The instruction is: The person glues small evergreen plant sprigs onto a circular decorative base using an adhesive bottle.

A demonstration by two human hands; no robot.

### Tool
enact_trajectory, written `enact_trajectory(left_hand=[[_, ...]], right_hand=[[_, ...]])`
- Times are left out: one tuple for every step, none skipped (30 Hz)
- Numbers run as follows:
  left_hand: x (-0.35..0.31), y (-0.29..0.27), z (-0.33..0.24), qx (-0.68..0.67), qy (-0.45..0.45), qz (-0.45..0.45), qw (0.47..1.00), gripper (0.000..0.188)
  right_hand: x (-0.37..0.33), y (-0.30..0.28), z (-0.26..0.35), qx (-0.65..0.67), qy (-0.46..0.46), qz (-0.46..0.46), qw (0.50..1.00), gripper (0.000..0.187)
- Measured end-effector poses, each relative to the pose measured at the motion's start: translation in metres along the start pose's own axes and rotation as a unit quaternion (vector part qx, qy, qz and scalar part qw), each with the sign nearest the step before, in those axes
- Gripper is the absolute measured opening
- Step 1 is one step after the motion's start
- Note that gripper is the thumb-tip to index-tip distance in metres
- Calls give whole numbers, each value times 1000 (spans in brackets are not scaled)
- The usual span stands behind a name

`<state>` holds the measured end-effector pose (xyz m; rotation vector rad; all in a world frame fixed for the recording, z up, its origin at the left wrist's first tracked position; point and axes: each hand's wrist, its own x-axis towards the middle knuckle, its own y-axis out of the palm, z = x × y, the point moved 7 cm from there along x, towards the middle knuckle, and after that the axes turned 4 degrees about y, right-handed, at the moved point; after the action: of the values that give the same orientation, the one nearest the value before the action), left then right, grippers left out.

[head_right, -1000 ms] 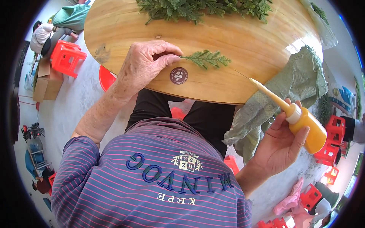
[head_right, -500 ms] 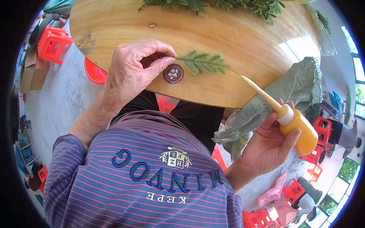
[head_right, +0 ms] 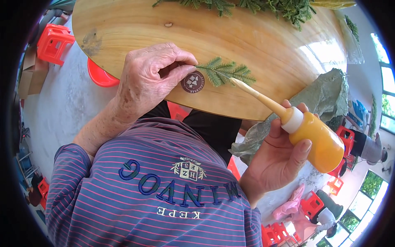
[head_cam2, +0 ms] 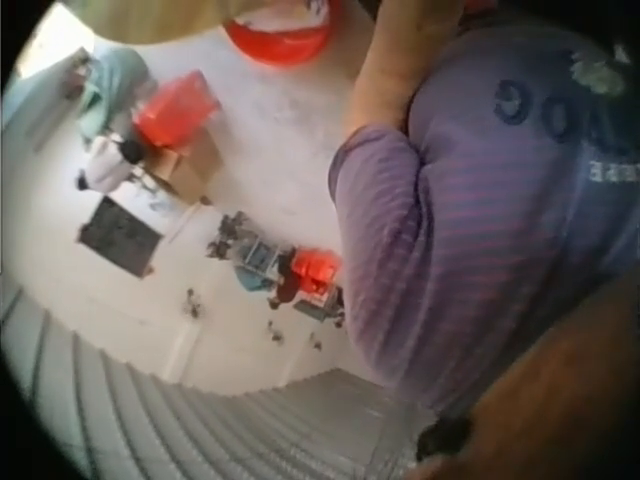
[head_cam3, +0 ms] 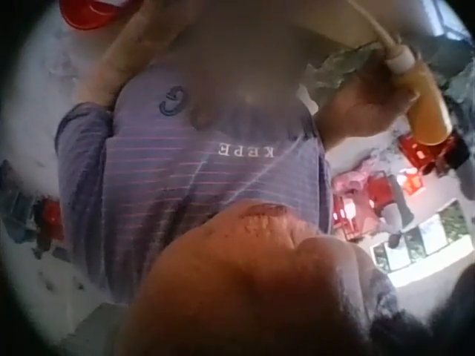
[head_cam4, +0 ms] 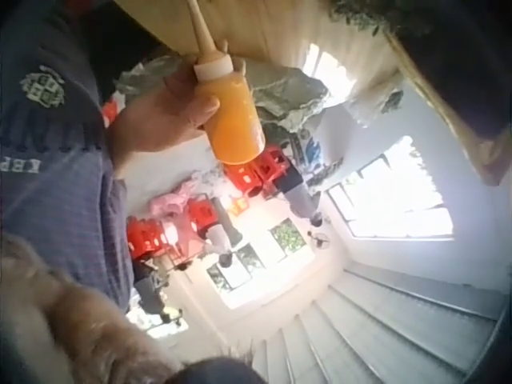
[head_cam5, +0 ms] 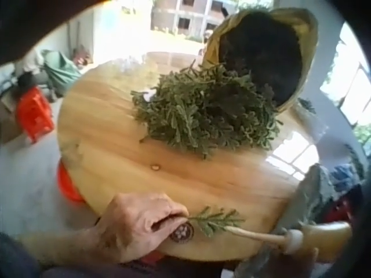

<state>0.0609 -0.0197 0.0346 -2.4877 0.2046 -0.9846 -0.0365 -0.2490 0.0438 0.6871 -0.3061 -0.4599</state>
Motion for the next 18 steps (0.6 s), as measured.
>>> enact_trajectory(left_hand=[[0, -1, 0, 4, 3, -1, 1000, 11], [0, -1, 0, 4, 2, -2, 1000, 11], [-1, -1, 0, 6, 4, -2, 1000, 11], [-1, -1, 0, 9, 7, -3, 1000, 11], [-1, -2, 0, 9, 6, -4, 1000, 11], [-1, -2, 0, 9, 9, -7, 1000, 11], [-1, -3, -1, 10, 12, -10, 1000, 11], [-1, -3, 0, 9, 11, -11, 1000, 11], [-2, -3, -1, 8, 14, -13, 1000, 11], [-2, -4, -1, 6, 17, -15, 1000, 11], [-2, -4, -1, 6, 16, -16, 1000, 11], [-2, -4, -1, 4, 15, -16, 1000, 11], [-2, -4, -1, 2, 15, -16, 1000, 11], [-3, -4, 0, 2, 14, -16, 1000, 11], [-3, -4, 0, 3, 17, -18, 1000, 11], [-3, -4, 0, 4, 19, -19, 1000, 11], [-3, -5, 0, 4, 19, -19, 1000, 11], [-3, -4, 0, 5, 19, -16, 1000, 11]], right_hand=[[-1, 2, -1, -18, -5, 1, 1000, 48], [-1, 4, -2, -19, -4, 2, 1000, 48], [-2, 5, -3, -25, -5, 4, 1000, 48], [-2, 7, -4, -32, -6, 6, 999, 49], [-3, 8, -5, -32, -5, 7, 999, 49], [-3, 8, -6, -28, -1, 8, 1000, 49], [-4, 9, -7, -23, 2, 10, 1000, 48], [-4, 10, -8, -24, 3, 10, 1000, 48], [-4, 10, -8, -32, 3, 9, 999, 48], [-4, 11, -9, -40, 2, 8, 999, 48], [-4, 11, -10, -41, 3, 9, 999, 48], [-5, 11, -10, -45, 1, 10, 999, 48], [-5, 12, -11, -49, -1, 11, 999, 47], [-4, 11, -11, -50, 0, 12, 999, 47], [-4, 11, -11, -52, 0, 25, 998, 46], [-4, 11, -11, -55, 0, 39, 998, 46], [-4, 12, -12, -55, 0, 40, 998, 46], [-4, 12, -12, -57, 1, 40, 998, 46]])
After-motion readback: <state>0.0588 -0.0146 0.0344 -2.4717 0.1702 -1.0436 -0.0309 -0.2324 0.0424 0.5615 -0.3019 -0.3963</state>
